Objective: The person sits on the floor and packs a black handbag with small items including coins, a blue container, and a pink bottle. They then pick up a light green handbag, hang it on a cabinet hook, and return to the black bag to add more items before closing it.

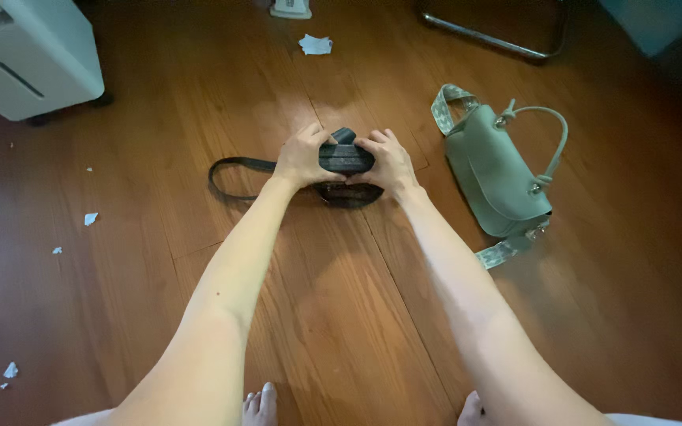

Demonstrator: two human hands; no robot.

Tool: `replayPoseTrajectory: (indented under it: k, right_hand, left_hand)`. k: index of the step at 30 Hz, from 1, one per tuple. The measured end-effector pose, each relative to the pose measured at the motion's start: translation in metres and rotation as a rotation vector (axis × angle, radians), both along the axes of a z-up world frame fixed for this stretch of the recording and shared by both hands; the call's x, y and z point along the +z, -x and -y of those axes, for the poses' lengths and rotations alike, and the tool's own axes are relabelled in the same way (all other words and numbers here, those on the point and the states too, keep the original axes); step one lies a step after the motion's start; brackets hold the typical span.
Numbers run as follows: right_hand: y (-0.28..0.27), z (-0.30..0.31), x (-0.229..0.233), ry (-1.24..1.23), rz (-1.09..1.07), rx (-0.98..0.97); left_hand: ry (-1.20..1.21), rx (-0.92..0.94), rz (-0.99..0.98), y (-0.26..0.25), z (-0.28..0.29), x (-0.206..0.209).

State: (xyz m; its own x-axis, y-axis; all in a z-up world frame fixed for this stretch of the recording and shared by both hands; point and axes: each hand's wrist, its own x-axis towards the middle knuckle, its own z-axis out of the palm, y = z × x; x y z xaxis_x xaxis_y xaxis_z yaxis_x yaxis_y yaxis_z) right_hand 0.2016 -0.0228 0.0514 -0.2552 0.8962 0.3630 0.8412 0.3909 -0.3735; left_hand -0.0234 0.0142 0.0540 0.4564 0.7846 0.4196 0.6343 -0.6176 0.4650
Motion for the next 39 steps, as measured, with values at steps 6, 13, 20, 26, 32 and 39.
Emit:
replayPoseTrajectory:
  k: [6, 13, 20, 26, 32, 39]
  right_hand:
    - [0.002, 0.003, 0.006, 0.026, 0.004, 0.004]
    - [0.002, 0.007, 0.014, 0.044, 0.031, -0.022]
    - [0.035, 0.009, 0.007, -0.290, 0.215, -0.028]
    - [0.037, 0.000, 0.010, -0.192, 0.199, -0.033]
    - [0.033, -0.021, 0.010, -0.195, 0.185, 0.023]
    - [0.028, -0.042, 0.005, -0.177, 0.191, 0.078]
  left_hand:
    - [-0.357, -0.085, -0.092, 0.020, 0.008, -0.004]
    - [-0.032, 0.098, -0.016, 0.032, 0.007, -0.017]
    - [-0.057, 0.109, 0.014, 0.034, 0.004, -0.024]
    - [-0.024, 0.111, -0.026, 0.029, -0.008, -0.024]
    - [0.007, 0.115, -0.047, 0.029, -0.016, -0.020]
    - [0.031, 0.118, -0.048, 0.029, -0.029, -0.021]
